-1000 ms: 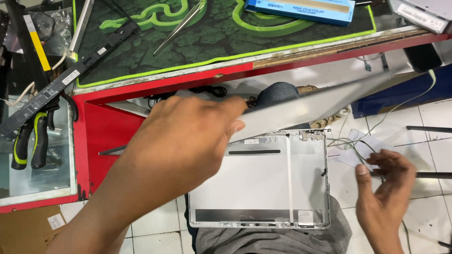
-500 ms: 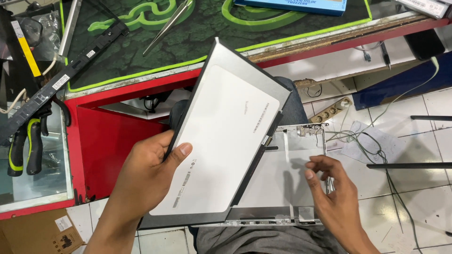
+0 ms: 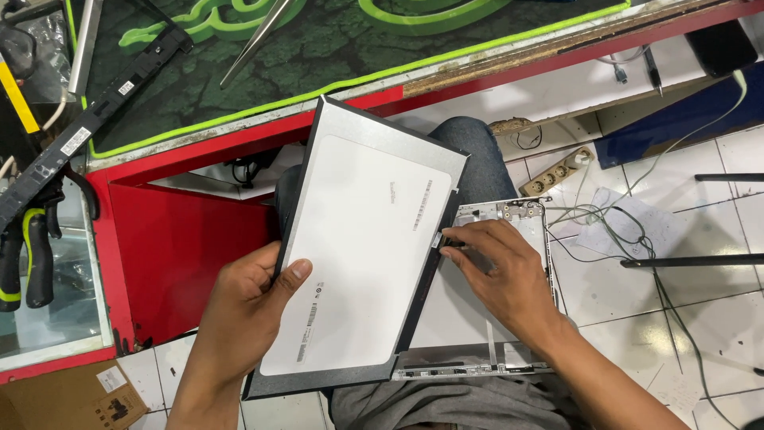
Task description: Disconnecting the display cable from a laptop screen using tweezers and a prying tool.
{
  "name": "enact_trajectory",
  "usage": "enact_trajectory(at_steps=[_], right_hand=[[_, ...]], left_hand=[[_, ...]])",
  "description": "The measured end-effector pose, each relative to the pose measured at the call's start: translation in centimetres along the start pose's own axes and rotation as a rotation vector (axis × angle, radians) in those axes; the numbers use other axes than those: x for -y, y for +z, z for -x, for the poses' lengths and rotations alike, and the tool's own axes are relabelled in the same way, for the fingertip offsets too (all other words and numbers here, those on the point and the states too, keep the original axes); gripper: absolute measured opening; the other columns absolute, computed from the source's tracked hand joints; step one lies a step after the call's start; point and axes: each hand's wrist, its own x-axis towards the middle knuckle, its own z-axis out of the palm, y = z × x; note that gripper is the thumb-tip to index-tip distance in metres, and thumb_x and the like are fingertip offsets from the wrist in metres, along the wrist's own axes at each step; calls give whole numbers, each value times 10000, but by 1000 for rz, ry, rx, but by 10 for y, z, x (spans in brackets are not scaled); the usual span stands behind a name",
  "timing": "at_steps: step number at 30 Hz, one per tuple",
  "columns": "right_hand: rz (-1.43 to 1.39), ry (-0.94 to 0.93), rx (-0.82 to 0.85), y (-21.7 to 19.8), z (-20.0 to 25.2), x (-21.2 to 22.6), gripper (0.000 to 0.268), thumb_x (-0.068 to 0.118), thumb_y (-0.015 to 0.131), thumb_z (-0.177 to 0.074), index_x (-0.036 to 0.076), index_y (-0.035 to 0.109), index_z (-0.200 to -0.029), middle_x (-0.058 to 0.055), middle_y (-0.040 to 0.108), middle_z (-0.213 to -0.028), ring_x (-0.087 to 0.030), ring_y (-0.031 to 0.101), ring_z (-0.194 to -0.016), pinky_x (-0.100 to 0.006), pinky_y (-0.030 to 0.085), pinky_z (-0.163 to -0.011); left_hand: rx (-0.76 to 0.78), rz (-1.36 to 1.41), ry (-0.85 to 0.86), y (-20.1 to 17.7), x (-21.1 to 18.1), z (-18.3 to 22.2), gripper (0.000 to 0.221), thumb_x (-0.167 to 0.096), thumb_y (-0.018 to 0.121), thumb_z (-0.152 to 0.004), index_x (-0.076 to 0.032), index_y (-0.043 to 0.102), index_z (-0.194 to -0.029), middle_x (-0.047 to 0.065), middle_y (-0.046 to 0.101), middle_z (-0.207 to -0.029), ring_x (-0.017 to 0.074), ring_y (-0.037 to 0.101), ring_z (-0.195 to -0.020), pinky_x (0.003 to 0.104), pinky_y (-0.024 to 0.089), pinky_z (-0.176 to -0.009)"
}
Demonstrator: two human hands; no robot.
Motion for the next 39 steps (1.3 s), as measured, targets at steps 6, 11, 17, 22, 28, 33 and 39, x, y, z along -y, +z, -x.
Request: enact_trajectory(at_steps=[6, 11, 17, 22, 28, 33, 39], right_hand=[[63, -33, 17, 12, 3, -18, 376, 168, 904, -985, 78, 789, -1332, -87, 779, -1112, -193, 677, -964, -262, 642, -591], [76, 0, -84, -7, -21, -4, 573, 213, 953, -943, 42, 685, -1420, -128, 615, -1345, -295, 602, -1258, -441, 529, -1159], [-101, 84, 11, -55, -94, 3, 1015, 250, 926, -838, 24, 394, -1671, -272, 520, -1657, -414, 534, -1535, -550, 471, -1303], [-564, 419, 284, -59, -133, -37, 545, 109, 839, -903, 3, 688, -1416, -80, 761, -1257, -209, 743, -1146, -336, 651, -988], [-594, 516, 259, -38, -142, -67, 361, 447, 782, -1028, 96, 766, -1110, 41, 772, -1069, -102, 728, -969, -266, 582, -764], [-771, 575, 227, -30, -149, -62, 357, 348, 760, -1052, 41, 762, -1232, -52, 829, -1204, -172, 810, -1053, -297, 678, -868], [-773, 606, 207, -28, -154, -64, 306, 322, 770, -1060, 48, 770, -1196, -42, 832, -1189, -163, 812, -1046, -284, 677, -855]], left_hand=[[-2, -31, -12, 3, -7, -8, 407, -378, 721, -1123, -92, 729, -834, -81, 386, -721, 80, 315, -654, 286, 263, -566], [32, -35, 12, -3, -23, -18, 343, -359, 697, -1123, -82, 761, -931, -65, 559, -754, 72, 463, -697, 287, 397, -585], [229, -460, 106, -17, -77, -53, 482, -382, 660, -1185, -150, 433, -829, -46, 382, -731, 144, 363, -672, 384, 315, -603], [417, -649, 163, -16, -124, -94, 287, -348, 641, -1150, -144, 697, -957, -13, 705, -874, 189, 620, -818, 397, 467, -772], [314, -573, 141, -14, -125, -142, 497, -490, 724, -1024, -170, 799, -1397, -12, 881, -1209, 128, 800, -1049, 333, 586, -900], [-631, -995, 882, -39, -81, -209, 302, -102, 930, -1111, -6, 678, -1247, 172, 687, -1111, 429, 658, -1016, 544, 516, -875], [-574, -1047, 760, -44, -48, -250, 144, -23, 826, -1086, -59, 698, -1032, 151, 706, -900, 427, 721, -773, 567, 570, -634]])
